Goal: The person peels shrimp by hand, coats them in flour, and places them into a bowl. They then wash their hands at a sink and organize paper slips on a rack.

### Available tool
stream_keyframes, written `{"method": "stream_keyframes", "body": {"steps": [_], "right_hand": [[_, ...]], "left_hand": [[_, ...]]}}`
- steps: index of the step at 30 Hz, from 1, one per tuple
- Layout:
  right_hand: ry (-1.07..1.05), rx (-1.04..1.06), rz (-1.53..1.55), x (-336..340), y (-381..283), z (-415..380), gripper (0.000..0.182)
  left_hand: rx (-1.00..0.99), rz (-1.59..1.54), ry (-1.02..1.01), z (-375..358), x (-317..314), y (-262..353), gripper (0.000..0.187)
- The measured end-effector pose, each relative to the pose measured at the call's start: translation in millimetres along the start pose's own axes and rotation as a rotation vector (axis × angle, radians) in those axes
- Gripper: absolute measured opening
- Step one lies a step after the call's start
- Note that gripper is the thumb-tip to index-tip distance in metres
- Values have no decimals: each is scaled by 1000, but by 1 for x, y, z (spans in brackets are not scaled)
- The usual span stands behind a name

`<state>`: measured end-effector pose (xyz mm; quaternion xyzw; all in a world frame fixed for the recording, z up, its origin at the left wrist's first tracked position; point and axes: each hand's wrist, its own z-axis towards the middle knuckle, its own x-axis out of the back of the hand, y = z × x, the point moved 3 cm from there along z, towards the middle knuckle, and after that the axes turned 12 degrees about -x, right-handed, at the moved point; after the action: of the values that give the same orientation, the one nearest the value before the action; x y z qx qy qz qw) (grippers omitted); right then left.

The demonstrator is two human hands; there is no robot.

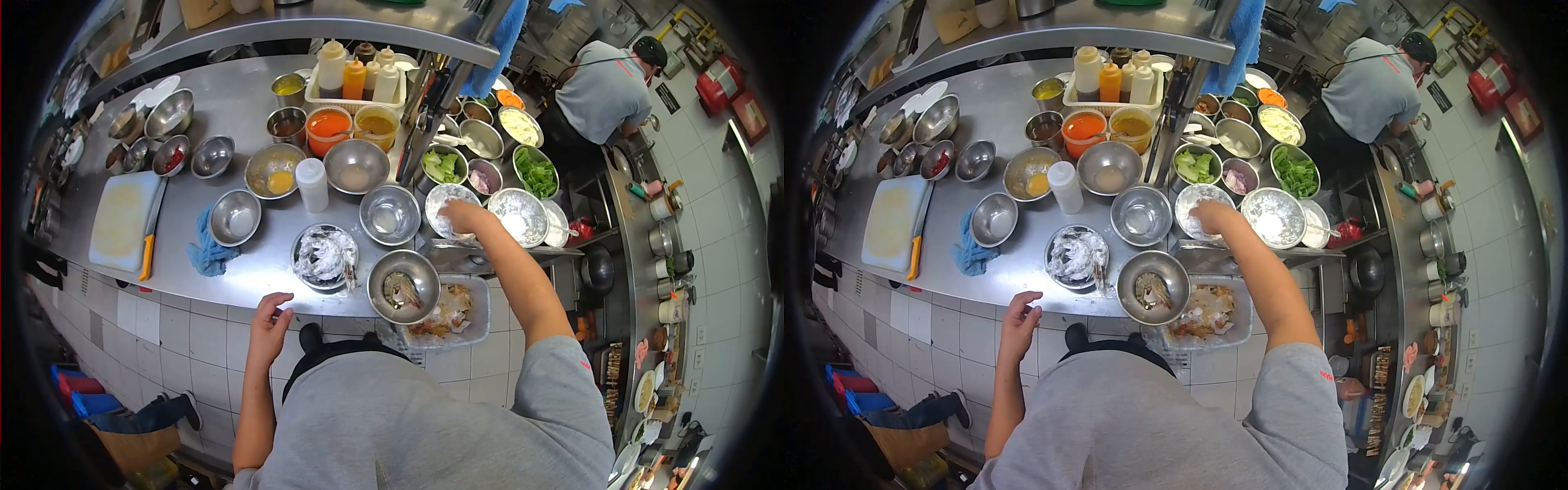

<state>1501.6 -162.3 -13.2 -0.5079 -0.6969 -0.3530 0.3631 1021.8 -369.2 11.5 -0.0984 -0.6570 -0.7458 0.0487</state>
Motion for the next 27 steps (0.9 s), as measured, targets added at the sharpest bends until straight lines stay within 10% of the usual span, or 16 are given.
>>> {"method": "stream_keyframes", "body": {"steps": [27], "right_hand": [[523,-417,733,14,23,-35,64]], "left_hand": [[52,-23,-58,6,4,-5,28]]}}
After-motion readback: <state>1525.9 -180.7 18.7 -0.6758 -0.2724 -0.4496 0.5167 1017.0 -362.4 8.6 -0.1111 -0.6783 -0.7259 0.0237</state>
